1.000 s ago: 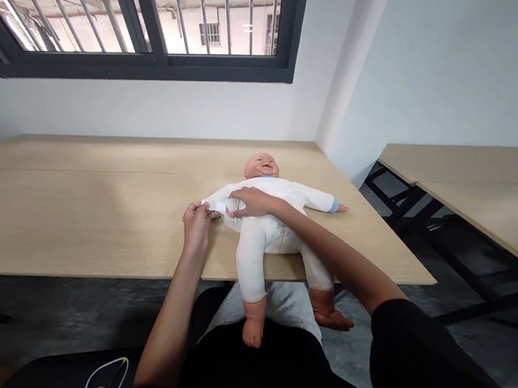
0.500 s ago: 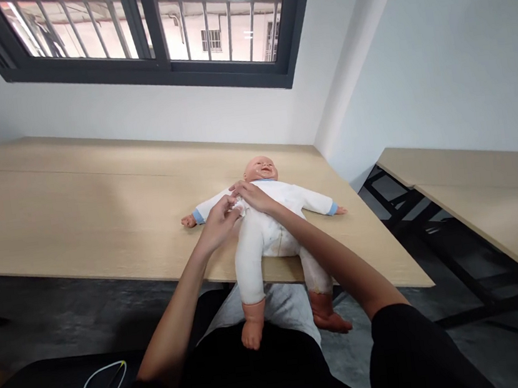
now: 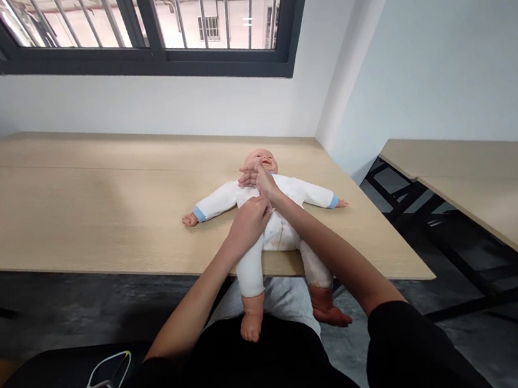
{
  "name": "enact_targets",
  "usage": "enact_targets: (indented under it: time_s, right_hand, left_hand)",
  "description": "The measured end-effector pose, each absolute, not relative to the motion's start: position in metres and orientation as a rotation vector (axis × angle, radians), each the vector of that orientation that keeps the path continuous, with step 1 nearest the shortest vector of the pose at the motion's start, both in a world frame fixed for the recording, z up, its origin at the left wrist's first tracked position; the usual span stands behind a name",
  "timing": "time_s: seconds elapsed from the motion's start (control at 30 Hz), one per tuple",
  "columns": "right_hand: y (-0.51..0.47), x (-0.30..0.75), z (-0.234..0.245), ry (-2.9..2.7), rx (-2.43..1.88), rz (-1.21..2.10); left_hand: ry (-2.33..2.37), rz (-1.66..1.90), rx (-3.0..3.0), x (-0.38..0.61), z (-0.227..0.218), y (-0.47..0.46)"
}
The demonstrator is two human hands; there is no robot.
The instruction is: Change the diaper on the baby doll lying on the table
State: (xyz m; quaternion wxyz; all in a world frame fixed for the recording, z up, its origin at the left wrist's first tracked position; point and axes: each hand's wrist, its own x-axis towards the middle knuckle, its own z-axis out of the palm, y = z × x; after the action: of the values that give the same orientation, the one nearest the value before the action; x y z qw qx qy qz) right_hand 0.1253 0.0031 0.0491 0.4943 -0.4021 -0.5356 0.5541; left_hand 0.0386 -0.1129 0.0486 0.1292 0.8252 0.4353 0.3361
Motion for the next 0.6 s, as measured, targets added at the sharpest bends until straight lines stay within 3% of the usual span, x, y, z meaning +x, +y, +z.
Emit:
enact_targets:
  time_s: [0.13,0.3,0.4,0.5,0.6]
  right_hand:
    - [0.000,0.134,0.058,-1.146,-0.837,1.368]
    - [-0.036,0.165,0.086,-1.216,-0.716,1.039]
    - [-0.086,0.192,0.090,-1.470,-0.790,0.844]
    - [-0.141,0.217,0.074,-1.612,-1.017,0.543]
    - [-0.184,0.232,0.049,-1.743,-1.313,0.157]
  left_hand:
    - [1.328,0.866,2.501,0.043,0.047,-0.124]
    - [1.387,0.740,2.716,0.050,0.035,-0.154]
    - [1.130,0.773,2.728,0.046,0.031,-0.162]
    - [0.755,0.988,2.376,0.036,0.036,-0.165]
    - [0.833,1.423,1.920,0.025,0.042,-0.172]
